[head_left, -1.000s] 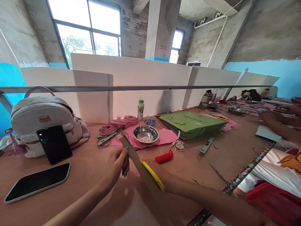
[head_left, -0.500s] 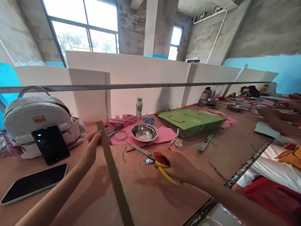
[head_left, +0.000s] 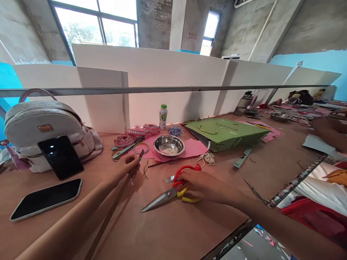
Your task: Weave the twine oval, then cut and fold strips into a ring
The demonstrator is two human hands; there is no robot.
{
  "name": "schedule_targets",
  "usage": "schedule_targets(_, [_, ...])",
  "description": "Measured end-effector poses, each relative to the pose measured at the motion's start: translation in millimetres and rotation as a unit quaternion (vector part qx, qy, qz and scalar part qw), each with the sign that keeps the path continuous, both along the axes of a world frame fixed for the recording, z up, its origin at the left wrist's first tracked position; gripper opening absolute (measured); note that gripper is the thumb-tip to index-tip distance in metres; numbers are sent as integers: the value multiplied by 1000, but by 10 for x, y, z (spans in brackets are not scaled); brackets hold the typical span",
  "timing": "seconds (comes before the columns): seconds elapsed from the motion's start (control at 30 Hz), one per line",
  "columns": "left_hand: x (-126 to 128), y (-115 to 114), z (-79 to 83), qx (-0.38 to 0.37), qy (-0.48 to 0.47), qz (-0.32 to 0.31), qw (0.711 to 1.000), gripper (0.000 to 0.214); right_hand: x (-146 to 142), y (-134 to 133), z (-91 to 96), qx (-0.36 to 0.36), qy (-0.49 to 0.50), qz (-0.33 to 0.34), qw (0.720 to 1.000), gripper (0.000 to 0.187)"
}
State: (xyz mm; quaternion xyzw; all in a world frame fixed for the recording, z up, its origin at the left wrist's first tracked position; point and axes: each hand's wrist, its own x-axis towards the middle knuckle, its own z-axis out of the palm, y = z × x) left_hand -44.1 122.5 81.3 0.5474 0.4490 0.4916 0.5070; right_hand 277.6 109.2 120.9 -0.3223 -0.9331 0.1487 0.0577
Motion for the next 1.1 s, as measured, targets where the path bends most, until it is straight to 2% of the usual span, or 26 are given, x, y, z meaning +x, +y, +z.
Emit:
schedule_targets(0.1, [93, -44, -131, -7, -11, -19, 1000, 40, 23, 29, 62, 10, -35, 9, 999, 18])
schedule_targets(0.23, [108, -79, -194, 4, -37, -11, 999, 37, -114, 123, 111, 41, -54, 17, 998, 13])
schedule_targets(0.33, [33, -44, -223, 15, -66, 30, 997, 35, -436, 277, 12, 68, -21, 88, 994, 12])
schedule_targets(0.43, [-35, 9, -262, 22, -90, 61, 994, 35, -860, 472, -155, 184, -23, 213, 959, 18])
schedule_targets(0.5, [-54, 33, -283, 23, -99, 66, 993, 35, -1101, 602, -242, 244, -46, 238, 939, 19])
schedule_targets(0.63, [-61, 60, -300, 22, -105, 67, 992, 37, -1337, 804, -315, 251, -53, 241, 936, 20])
schedule_targets(0.77, [-78, 89, -315, 22, -109, 62, 992, 37, -1312, 871, -333, 217, -30, 220, 950, 16])
schedule_targets(0.9, [-91, 101, -328, 24, -114, 55, 992, 32, -1173, 775, -248, 162, 7, 175, 971, 10])
schedule_targets(0.97, [-89, 96, -324, 25, -116, 53, 992, 32, -1079, 669, -116, 82, 55, 155, 983, 12])
schedule_targets(1.0, [-85, 91, -319, 26, -116, 54, 991, 32, -1022, 602, -24, 0, 98, 144, 985, 14])
schedule_targets(1.07, [-77, 76, -305, 26, -115, 57, 991, 31, -887, 440, 196, -156, 150, 131, 968, 21])
schedule_targets(1.1, [-73, 68, -298, 25, -114, 59, 991, 30, -806, 348, 314, -201, 148, 137, 958, 21])
